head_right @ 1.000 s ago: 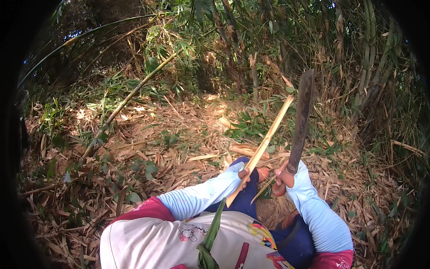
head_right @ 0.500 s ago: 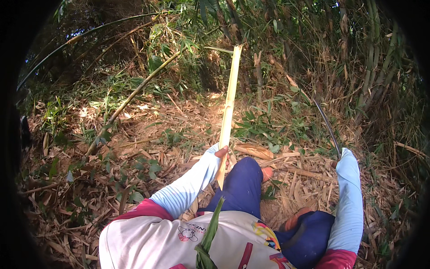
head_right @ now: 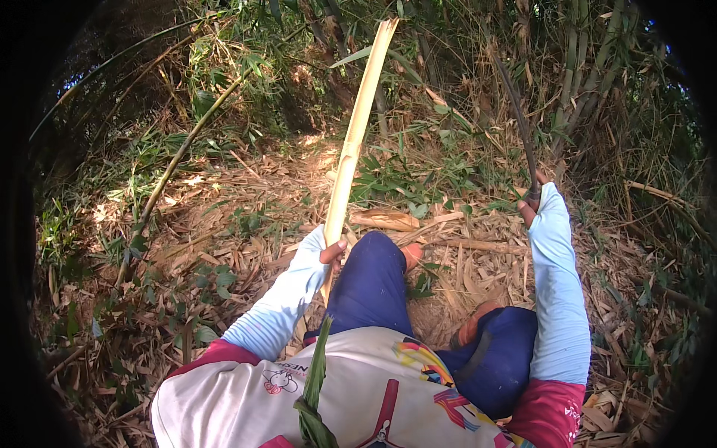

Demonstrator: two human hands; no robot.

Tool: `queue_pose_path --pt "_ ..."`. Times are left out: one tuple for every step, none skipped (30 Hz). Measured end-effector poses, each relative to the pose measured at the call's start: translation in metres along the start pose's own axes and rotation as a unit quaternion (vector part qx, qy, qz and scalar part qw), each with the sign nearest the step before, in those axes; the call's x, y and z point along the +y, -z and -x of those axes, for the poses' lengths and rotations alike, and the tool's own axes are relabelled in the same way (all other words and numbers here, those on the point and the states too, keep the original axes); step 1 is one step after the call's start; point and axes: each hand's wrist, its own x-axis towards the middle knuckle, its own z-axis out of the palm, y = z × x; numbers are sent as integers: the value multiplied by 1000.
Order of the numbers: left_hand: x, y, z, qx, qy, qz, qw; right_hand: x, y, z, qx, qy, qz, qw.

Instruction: The person sits on the ground in a bamboo grove and uses a machete to split a long bamboo stalk into thin strips. They repeatedly strike the bamboo to separate the layers and peel away the outer skin. Another person is visible in the background working on a separate bamboo stalk.

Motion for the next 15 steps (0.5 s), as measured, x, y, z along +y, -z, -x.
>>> queue_pose_path --pt "1 -4 -1 -8 -4 0 1000 4 0 0 5 5 7 1000" --pt "1 -8 -1 -14 -9 -4 1000 14 -1 2 5 9 -3 1000" --pt "3 -7 2 -14 -8 -5 1000 8 -6 3 -3 -2 3 1000" --pt "5 -9 5 -17 -7 -5 1000 -5 -10 5 -8 -15 13 1000" --pt "7 -10 6 -21 -7 -4 1000 -14 -14 7 -14 -27 23 999" --pt "7 -13 6 -27 -7 -9 1000 -18 -16 10 -9 -18 46 999" --pt "7 -15 7 -33 -7 -14 999 -22 -17 13 -20 -27 58 998" --pt "8 -17 7 -39 -8 -19 999 -28 -16 17 -31 -37 69 996" --pt "9 -18 10 -41 -7 -23 999 -39 -17 19 -44 -45 78 995" --pt "11 -21 12 -46 -6 -28 999 -49 -17 21 -43 -44 138 988" --pt "13 -25 14 -52 -4 -32 998 -53 -19 24 -43 -6 150 988" --pt "16 -31 14 -61 -5 -30 998 -55 -17 28 -40 28 164 985" --pt "19 -35 15 -67 -6 -30 997 -61 -19 31 -40 63 176 982" --pt "20 -39 16 -73 -6 -29 997 -70 -20 35 -55 50 168 983" --pt "19 -41 17 -81 -3 -40 996 -78 -21 37 -80 37 182 979"
